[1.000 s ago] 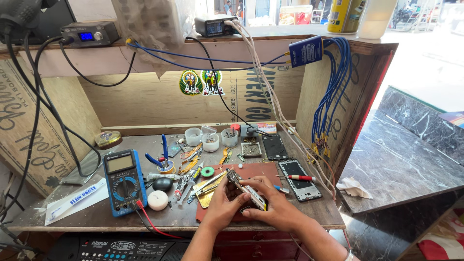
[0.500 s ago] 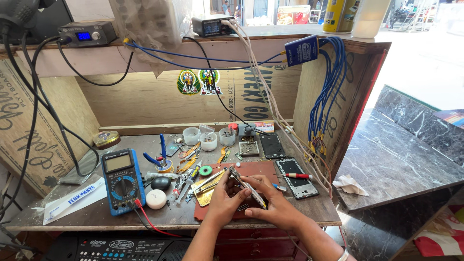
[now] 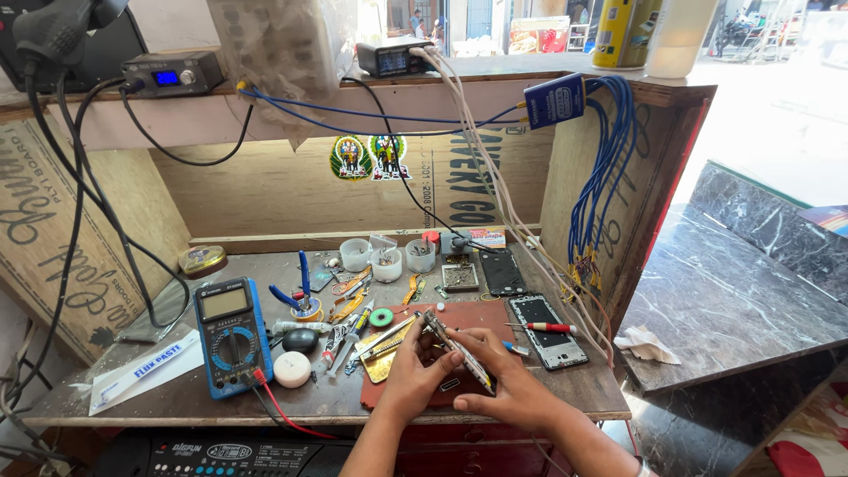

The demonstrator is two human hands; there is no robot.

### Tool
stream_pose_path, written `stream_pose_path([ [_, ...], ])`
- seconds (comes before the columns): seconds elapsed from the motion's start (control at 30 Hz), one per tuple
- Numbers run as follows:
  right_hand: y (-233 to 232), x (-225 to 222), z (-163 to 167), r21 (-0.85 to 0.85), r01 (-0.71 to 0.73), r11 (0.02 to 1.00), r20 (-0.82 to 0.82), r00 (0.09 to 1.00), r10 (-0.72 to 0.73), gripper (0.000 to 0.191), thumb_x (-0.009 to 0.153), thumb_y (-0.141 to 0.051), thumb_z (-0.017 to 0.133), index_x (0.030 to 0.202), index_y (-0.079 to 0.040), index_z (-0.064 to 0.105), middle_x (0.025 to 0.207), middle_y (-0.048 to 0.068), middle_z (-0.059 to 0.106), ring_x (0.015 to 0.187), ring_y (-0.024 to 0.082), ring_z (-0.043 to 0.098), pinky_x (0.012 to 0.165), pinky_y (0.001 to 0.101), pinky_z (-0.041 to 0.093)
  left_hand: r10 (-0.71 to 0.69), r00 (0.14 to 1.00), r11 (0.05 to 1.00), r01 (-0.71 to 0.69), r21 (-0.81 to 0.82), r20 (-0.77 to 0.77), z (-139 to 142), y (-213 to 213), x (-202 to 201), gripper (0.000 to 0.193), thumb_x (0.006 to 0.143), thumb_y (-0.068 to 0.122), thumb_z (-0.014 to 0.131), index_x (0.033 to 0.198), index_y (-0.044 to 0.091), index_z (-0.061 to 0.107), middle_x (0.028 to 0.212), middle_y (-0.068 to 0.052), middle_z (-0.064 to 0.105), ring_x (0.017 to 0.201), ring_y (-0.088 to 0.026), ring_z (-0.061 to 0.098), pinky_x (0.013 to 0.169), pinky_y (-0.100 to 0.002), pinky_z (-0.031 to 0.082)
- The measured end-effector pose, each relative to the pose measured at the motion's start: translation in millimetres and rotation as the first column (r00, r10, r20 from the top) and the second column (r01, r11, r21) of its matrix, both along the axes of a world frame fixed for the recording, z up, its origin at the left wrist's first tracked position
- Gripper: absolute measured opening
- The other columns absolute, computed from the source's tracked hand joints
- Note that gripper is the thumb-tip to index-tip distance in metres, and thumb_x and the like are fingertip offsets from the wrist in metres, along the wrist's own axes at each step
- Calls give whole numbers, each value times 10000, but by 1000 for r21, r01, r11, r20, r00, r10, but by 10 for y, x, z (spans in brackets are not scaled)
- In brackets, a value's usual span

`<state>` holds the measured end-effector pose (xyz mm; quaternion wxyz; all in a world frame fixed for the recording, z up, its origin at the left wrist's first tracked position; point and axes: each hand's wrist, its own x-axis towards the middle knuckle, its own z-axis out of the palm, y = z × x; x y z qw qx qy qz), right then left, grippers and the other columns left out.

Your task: The person repeatedly connects a USB cable to a disassembled smartphone, then removes the cable and reattaches the phone's back cover. They continue to handle the phone and its components on a cluttered workbench.

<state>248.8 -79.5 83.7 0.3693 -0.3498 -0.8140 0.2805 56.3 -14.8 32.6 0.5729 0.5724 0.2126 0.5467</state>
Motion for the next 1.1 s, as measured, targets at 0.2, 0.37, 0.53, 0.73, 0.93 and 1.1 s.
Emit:
stream_pose_path([
  [0.2,59,11,-21,-132,-35,991,-63,998,27,893,796,-439,828,1555,-193,427,1486,96,440,1448,258,438,1202,410,338,32,999,999,-32,7,-37,-45,11,-17,747,839,197,816,1418,-15,393,1157,-123,664,1022,-166,667,856,-320,603],
  [0.37,90,-33,59,-156,-60,986,-54,997,52,853,791,-394,841,1525,-202,452,1451,87,457,1439,249,448,1208,399,346,54,996,998,-53,13,-72,1,-5,-53,655,836,216,838,1316,-22,461,1099,-139,686,1007,-172,675,865,-321,593],
  [0.53,67,-37,143,-103,-23,994,56,998,29,855,769,-332,860,1518,-208,466,1372,93,503,1354,255,503,1160,396,379,33,998,999,-33,5,-54,40,-36,-69,633,826,219,834,1291,1,466,1120,-139,697,1025,-173,687,876,-323,597],
  [0.73,57,-54,159,-68,-31,997,56,998,35,849,769,-323,861,1510,-192,468,1375,94,507,1354,260,505,1158,399,376,22,999,1000,-21,9,-32,50,-49,-73,644,826,211,832,1305,7,453,1140,-137,690,1044,-179,681,887,-328,597],
  [0.93,68,-54,121,-44,-19,999,62,998,21,851,772,-344,853,1512,-188,462,1402,97,496,1378,268,492,1165,401,365,7,999,1000,-7,-1,-32,36,-36,-80,674,831,195,824,1349,11,433,1152,-136,682,1059,-177,672,893,-325,596],
  [1.1,70,-38,69,13,-9,1000,69,998,9,878,762,-365,857,1516,-177,447,1436,105,473,1394,280,476,1161,413,363,-14,1000,1000,14,-9,4,58,-49,-77,825,830,182,824,1490,32,352,1144,-128,664,1038,-175,667,885,-332,594],
])
